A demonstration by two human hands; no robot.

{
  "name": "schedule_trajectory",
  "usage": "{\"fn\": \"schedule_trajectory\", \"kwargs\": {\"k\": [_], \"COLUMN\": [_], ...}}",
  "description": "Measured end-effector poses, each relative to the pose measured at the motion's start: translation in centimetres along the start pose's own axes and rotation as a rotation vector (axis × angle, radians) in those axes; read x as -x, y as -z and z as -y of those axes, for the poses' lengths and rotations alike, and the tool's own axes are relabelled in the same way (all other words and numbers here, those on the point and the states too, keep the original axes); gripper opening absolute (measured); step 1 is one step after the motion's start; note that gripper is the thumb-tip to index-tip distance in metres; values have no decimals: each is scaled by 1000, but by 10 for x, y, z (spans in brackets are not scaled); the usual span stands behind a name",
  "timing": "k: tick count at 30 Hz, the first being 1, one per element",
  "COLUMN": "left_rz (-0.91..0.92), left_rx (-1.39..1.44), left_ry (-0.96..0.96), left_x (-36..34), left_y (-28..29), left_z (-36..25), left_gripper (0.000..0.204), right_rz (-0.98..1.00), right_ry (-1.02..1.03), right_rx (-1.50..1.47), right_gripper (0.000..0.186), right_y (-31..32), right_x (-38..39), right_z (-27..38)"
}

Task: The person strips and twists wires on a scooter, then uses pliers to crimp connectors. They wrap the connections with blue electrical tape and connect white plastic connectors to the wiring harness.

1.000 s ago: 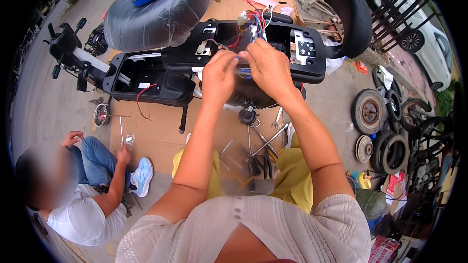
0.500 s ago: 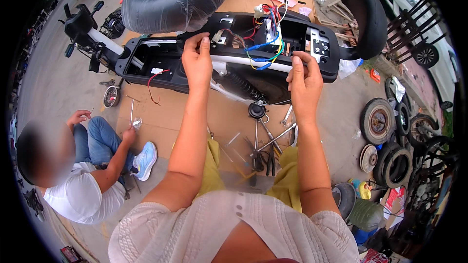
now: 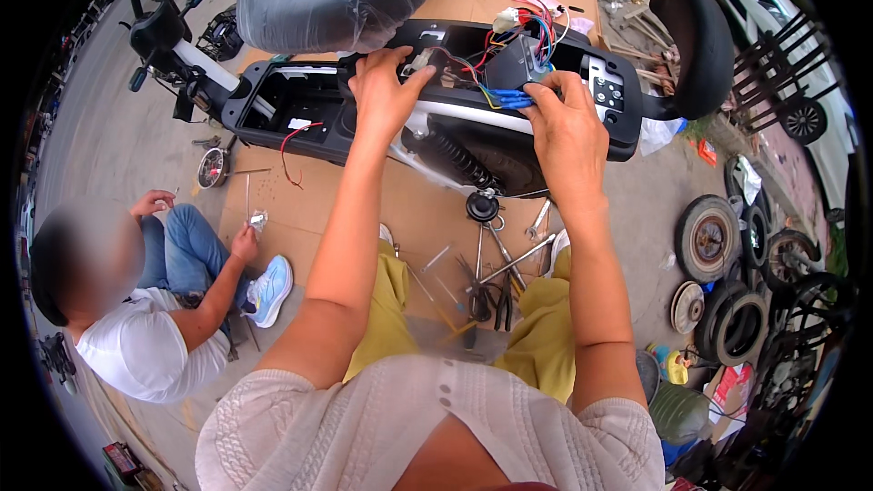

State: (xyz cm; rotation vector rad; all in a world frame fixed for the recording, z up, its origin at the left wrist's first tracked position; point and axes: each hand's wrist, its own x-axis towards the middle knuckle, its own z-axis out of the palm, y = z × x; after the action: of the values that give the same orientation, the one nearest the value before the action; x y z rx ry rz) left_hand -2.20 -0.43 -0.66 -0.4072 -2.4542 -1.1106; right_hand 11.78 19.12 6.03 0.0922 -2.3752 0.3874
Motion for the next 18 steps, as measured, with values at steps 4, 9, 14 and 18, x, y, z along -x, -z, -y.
{"fn": "schedule_trajectory", "kwargs": {"k": [4,9,14,18], "left_rz": [31,91,262,491], "left_rx": [84,1038,1735,1745], "left_ry": [-1,148,165,320], "left_x": [-9,-5,30,48], "left_y": [-2,2,11,-9], "left_z": [-2,-23,-35,-38], "left_gripper": [34,22,17,32], "right_rz": [54,73,54,73], "right_ry": [65,73,91,45], "right_rx": [16,-36,-52,-238], "right_gripper": [20,21,24,26], "right_y": [5,7,5,8], "right_x": [10,27,29,21], "right_z": [-14,-16,-16,-12]}}
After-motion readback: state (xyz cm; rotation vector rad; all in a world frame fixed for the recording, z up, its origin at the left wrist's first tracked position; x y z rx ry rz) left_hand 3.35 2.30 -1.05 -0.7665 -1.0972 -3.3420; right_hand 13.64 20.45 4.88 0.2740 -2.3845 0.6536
